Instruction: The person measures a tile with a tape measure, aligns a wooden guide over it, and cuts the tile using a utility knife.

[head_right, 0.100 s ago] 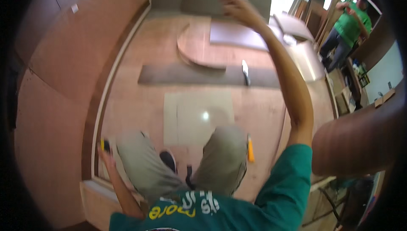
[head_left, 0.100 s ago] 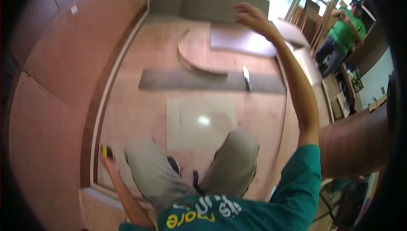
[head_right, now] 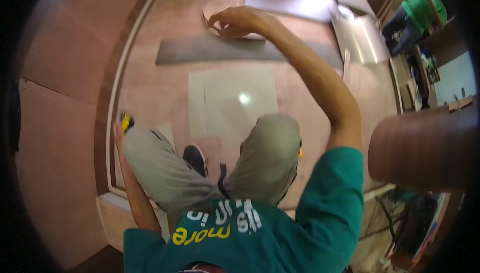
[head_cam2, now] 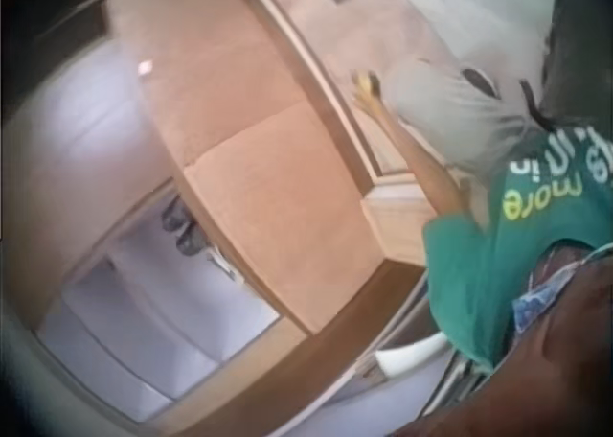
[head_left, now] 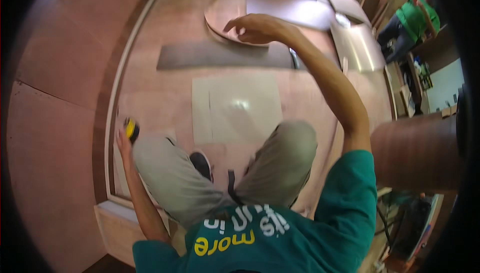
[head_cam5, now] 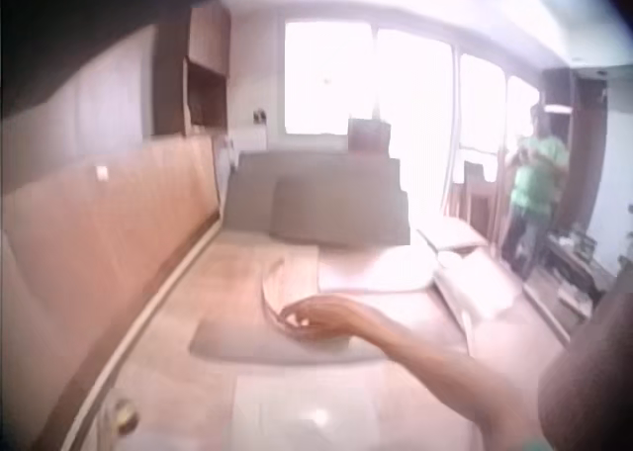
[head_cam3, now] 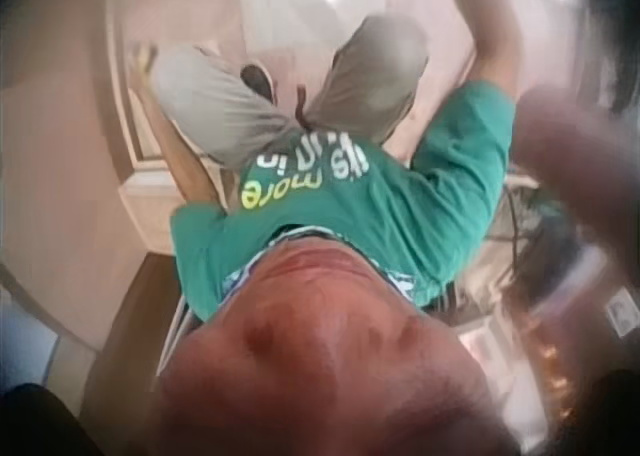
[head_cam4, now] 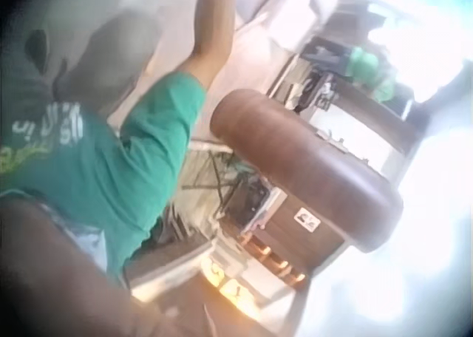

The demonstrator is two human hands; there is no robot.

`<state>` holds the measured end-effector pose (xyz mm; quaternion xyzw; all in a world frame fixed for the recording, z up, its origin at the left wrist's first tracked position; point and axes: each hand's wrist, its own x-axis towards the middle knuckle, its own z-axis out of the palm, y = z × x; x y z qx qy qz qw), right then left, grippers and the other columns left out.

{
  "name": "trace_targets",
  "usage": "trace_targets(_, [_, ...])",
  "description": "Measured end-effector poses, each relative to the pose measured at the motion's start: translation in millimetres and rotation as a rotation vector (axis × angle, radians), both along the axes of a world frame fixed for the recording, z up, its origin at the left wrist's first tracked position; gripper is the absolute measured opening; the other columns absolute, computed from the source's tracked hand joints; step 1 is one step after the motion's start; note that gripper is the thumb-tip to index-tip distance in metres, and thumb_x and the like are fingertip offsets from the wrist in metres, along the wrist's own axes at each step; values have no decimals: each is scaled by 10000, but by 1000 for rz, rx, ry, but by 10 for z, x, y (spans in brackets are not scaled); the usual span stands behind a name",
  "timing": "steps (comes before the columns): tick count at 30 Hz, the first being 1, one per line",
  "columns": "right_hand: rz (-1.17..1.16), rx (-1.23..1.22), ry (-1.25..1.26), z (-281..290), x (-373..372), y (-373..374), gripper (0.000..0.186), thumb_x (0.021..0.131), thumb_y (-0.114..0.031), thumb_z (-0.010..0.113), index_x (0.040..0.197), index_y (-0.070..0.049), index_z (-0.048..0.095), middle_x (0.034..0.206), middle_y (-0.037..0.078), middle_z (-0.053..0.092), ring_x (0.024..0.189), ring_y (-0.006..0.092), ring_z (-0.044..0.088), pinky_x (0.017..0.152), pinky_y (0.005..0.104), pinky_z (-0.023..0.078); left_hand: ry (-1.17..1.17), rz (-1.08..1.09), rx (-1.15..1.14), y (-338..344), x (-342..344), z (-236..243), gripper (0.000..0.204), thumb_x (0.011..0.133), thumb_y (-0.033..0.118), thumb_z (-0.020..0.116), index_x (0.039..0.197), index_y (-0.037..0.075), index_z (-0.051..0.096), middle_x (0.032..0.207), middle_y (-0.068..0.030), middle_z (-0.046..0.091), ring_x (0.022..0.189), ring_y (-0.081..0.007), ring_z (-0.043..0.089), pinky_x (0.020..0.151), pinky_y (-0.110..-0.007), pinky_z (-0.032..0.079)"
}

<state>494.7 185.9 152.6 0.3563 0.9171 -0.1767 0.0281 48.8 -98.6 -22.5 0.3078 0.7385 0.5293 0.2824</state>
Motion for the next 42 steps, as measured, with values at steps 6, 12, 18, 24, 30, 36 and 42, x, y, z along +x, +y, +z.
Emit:
trace_targets(6, [-250, -161, 122, -1829, 415, -336, 480, 835, -170, 592, 1304, -107, 514, 1033, 103, 649, 834, 237, 658, 795, 363, 523, -86, -651, -102, 1451, 647, 137, 360, 974, 348, 496, 1146, 32, 514, 921, -131, 614, 711, -163, 646, 512, -287, 542])
trace_targets(12, [-275, -290, 635, -2180, -328, -1265, 757, 739, -205, 704, 1403, -118, 351, 1255, 216, 480, 1027, 354, 589, 903, 425, 483, -86, -834, -294, 1847, 1322, -656, 444, 953, 381, 522, 1164, -1, 439, 940, -152, 612, 682, -187, 653, 455, -296, 539])
trace_targets(18, [-194, -142, 780, -2472, -409, -1204, 862, 691, -278, 770, 1397, -50, 331, 1300, 235, 465, 1177, 391, 476, 1005, 444, 392, -303, -1067, -315, 1913, 2146, -1011, 519, 950, 413, 532, 1172, -37, 397, 990, -164, 602, 862, -191, 637, 606, -304, 537])
trace_targets(24, [-358, -265, 501, -2427, -454, -1142, 803, 691, -296, 717, 1380, -71, 371, 1186, 230, 550, 1072, 409, 545, 936, 457, 447, -517, -1081, -253, 1894, 2174, -1364, 551, 948, 388, 547, 1255, -23, 347, 1122, -164, 564, 980, -212, 618, 781, -345, 547])
trace_targets(30, [-301, -518, 419, -2587, -418, -996, 854, 670, -379, 720, 1391, -96, 362, 1213, 217, 562, 1114, 347, 568, 945, 402, 462, -830, -1205, -443, 1781, 1777, -1149, 479, 948, 319, 564, 1276, 63, 326, 1035, -146, 612, 858, -217, 671, 762, -342, 563])
trace_targets(36, [-342, -405, 194, -2525, -156, -895, 721, 652, -343, 753, 1255, -32, 509, 1145, 207, 595, 1085, 348, 573, 956, 395, 454, -574, -1251, -312, 2008, 1540, -1536, 204, 956, 258, 559, 1038, 74, 533, 864, -41, 618, 819, -157, 644, 715, -295, 507])
trace_targets(42, [-330, -222, 72, -2670, 594, -360, 685, 653, -252, 757, 1247, -34, 495, 1148, 194, 574, 1060, 355, 563, 932, 404, 460, 155, -986, -128, 2473, 816, -1770, 207, 909, 241, 574, 936, 37, 601, 891, -96, 641, 879, -219, 629, 757, -361, 474])
